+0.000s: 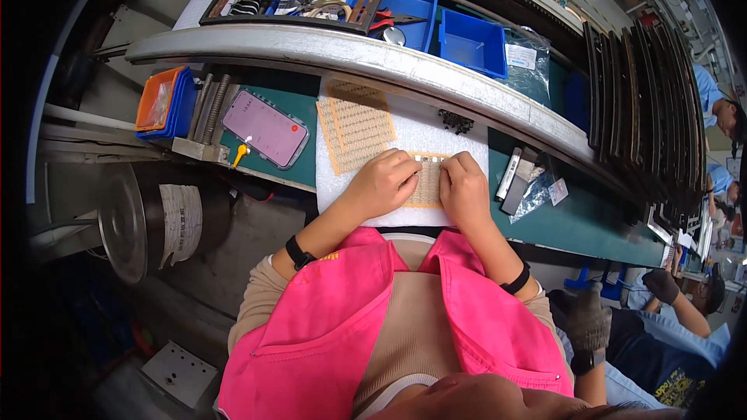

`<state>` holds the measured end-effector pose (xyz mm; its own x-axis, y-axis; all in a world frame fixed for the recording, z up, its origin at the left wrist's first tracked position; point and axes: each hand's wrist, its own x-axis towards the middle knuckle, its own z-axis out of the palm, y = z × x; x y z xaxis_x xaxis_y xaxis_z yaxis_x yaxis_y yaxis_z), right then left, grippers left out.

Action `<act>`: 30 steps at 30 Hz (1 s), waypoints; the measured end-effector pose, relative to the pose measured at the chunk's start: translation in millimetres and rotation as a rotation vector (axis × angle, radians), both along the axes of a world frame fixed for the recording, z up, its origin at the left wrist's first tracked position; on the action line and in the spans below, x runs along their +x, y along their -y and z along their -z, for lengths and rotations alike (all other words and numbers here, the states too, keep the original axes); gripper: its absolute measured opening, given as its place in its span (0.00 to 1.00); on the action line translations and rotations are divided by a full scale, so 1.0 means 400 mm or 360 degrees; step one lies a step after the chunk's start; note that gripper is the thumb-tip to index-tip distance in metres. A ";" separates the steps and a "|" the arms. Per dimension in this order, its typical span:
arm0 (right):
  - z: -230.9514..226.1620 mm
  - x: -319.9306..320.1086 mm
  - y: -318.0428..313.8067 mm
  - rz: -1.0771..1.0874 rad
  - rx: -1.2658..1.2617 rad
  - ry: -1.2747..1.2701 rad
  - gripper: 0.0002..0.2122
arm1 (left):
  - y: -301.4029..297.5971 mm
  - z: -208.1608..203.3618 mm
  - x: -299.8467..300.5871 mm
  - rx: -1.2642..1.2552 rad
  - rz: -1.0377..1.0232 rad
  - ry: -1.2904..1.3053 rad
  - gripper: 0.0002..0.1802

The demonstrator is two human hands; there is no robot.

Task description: Placing small electronic components into a sorting tray and marking a production log on an assembly line.

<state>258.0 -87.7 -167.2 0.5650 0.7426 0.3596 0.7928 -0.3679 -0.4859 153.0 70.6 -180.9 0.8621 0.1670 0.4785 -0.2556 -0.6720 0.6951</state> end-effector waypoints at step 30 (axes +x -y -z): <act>0.030 0.014 0.021 0.0016 -0.0512 0.1526 0.12 | -0.006 0.035 -0.017 0.0226 -0.0018 -0.0251 0.11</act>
